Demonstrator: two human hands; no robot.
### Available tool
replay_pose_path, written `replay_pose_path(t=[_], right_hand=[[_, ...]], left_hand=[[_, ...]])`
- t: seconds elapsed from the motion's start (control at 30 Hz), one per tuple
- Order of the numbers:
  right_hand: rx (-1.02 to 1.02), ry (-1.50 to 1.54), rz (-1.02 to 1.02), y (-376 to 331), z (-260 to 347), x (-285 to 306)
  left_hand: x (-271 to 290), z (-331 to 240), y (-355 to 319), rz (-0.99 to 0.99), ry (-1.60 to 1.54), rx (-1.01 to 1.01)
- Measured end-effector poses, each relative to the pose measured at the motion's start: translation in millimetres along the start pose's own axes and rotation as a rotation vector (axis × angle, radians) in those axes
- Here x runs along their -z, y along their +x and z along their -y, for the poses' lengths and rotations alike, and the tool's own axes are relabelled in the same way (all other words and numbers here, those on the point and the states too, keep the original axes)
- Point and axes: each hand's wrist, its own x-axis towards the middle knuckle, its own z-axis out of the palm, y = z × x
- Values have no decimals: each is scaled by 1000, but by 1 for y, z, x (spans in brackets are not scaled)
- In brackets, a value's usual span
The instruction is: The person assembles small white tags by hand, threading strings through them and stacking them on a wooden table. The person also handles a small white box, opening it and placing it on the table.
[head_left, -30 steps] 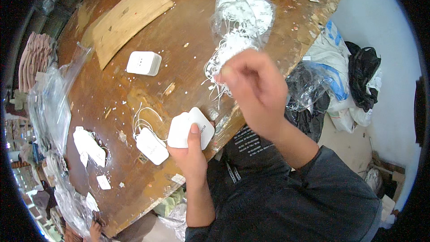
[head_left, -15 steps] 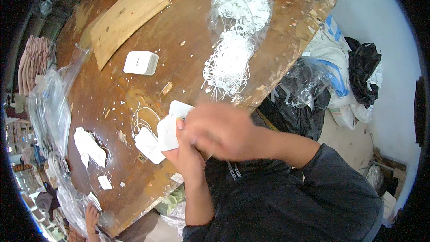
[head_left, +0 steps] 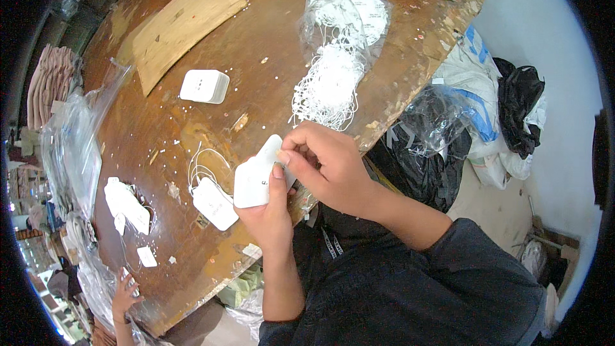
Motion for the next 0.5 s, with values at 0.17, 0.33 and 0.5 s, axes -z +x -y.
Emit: replay_pose_path(t=[0.17,0.33,0.5], right_hand=[[93,2,-3,4,-4,-11],[101,-46,11,3,-7,-12],[100,-88,27,5,-7,-12]], left_hand=[[3,1,1,0,6,7],[5,6,-1,-8,-10,-21],[4,7,-1,-37,210,-196]])
